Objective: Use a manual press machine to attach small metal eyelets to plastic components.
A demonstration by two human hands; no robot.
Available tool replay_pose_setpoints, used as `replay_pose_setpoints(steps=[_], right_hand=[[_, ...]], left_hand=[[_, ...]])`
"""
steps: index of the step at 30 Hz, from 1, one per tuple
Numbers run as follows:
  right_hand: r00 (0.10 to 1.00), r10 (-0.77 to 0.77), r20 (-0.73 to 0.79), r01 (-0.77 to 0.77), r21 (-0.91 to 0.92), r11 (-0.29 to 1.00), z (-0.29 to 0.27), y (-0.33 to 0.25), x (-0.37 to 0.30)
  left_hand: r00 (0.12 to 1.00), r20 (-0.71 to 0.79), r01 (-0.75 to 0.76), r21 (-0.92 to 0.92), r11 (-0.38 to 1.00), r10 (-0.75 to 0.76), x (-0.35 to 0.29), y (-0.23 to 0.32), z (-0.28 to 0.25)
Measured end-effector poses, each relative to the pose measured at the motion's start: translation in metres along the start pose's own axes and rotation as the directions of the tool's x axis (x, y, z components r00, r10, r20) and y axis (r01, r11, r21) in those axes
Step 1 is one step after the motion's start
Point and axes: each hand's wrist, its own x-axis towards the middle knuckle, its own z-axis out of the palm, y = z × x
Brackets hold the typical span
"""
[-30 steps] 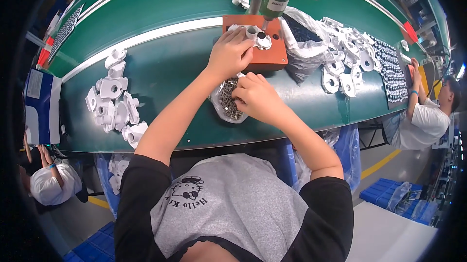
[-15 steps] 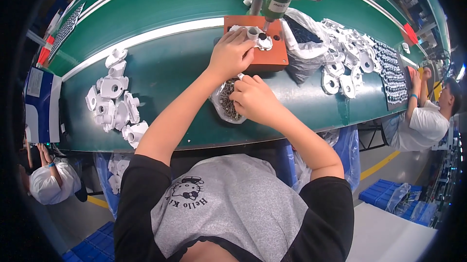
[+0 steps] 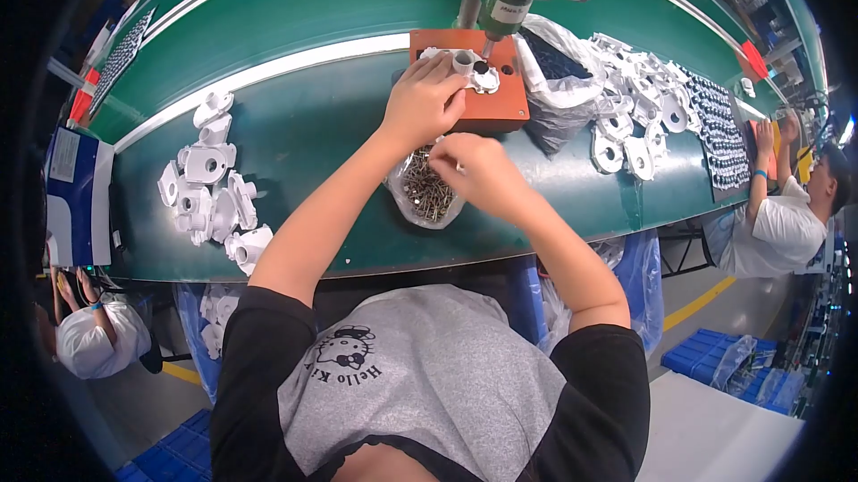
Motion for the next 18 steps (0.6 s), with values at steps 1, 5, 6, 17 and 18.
replay_pose_setpoints(steps=[1, 5, 6, 17, 18], right_hand=[[0.988, 0.154, 0.015, -0.154, 0.163, 0.975, -0.007, -0.002, 0.0], [0.974, 0.22, -0.051, -0.199, 0.258, 0.945, -0.029, 0.024, 0.003], [0.966, 0.248, -0.072, -0.214, 0.312, 0.926, -0.035, 0.033, 0.005], [0.861, 0.298, -0.411, -0.201, 0.263, 0.944, -0.048, 0.101, 0.051], [0.852, 0.286, -0.439, -0.178, 0.271, 0.946, -0.046, 0.108, 0.055]], left_hand=[[1.0, -0.004, -0.004, 0.002, 1.0, 0.005, 0.0, -0.001, -0.001], [1.0, 0.002, 0.007, 0.005, 1.0, -0.007, 0.0, 0.0, -0.003], [1.0, 0.017, 0.004, 0.019, 1.0, -0.004, 0.001, 0.0, -0.003], [0.999, 0.041, 0.011, 0.029, 1.0, -0.012, 0.002, 0.003, -0.005], [0.999, 0.041, 0.009, 0.029, 1.0, -0.01, 0.002, 0.004, -0.005]])
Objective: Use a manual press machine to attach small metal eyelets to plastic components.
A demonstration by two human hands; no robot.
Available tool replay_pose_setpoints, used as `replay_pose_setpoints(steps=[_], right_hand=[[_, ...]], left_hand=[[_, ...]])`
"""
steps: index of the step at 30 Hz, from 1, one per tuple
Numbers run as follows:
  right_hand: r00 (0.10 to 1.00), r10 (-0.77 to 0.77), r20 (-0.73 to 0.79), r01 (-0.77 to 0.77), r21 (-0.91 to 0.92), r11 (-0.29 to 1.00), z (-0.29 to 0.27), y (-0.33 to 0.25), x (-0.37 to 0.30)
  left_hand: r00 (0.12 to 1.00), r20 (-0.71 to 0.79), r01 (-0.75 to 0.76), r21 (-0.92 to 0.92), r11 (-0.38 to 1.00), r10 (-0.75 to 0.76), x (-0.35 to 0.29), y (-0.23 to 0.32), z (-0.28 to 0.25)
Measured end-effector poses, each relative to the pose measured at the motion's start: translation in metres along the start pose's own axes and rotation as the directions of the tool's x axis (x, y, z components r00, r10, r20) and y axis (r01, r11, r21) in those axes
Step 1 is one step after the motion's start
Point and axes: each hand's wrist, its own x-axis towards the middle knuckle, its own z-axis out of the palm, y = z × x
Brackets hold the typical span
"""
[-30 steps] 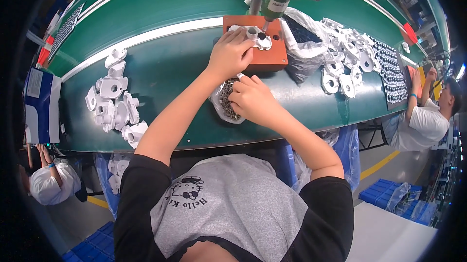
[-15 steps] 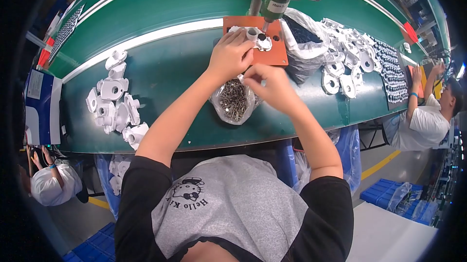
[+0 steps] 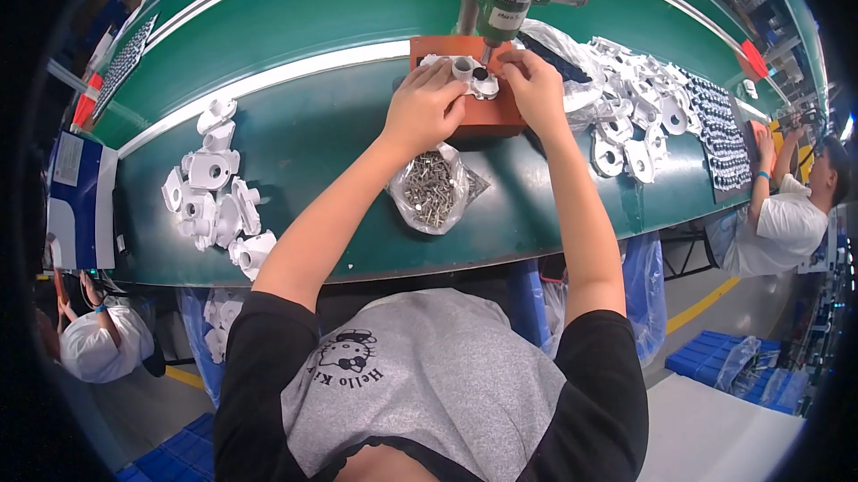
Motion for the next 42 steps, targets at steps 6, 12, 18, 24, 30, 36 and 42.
replay_pose_setpoints(steps=[6, 12, 18, 24, 30, 36, 42], right_hand=[[0.998, -0.024, -0.062, 0.021, -0.042, 0.999, 0.015, 0.0, 0.01], [1.0, 0.02, -0.014, -0.021, -0.115, 0.993, 0.016, -0.003, 0.007], [1.0, -0.021, -0.01, 0.019, -0.167, 0.986, 0.018, -0.006, 0.007], [1.0, -0.005, 0.008, 0.006, -0.113, 0.994, 0.019, -0.006, 0.009], [1.0, -0.014, 0.018, 0.016, -0.105, 0.994, 0.016, 0.003, 0.007], [0.994, -0.108, 0.023, 0.11, -0.119, 0.987, 0.011, -0.007, -0.014], [0.925, -0.373, 0.072, 0.377, -0.293, 0.879, 0.013, -0.005, -0.023]], left_hand=[[1.0, -0.016, 0.0, -0.021, 1.0, 0.0, -0.001, -0.002, 0.002], [1.0, -0.025, -0.002, -0.032, 0.999, 0.002, -0.001, -0.002, 0.002], [0.999, -0.032, -0.004, -0.03, 1.0, 0.003, -0.001, -0.002, 0.002], [1.0, -0.016, 0.003, -0.026, 1.0, -0.003, -0.001, -0.003, 0.003], [1.0, 0.0, 0.012, -0.011, 1.0, -0.012, -0.001, -0.001, 0.001], [1.0, -0.026, 0.004, -0.03, 1.0, -0.005, -0.001, -0.002, 0.002], [1.0, -0.007, 0.008, -0.027, 1.0, -0.008, 0.0, -0.003, 0.003]])
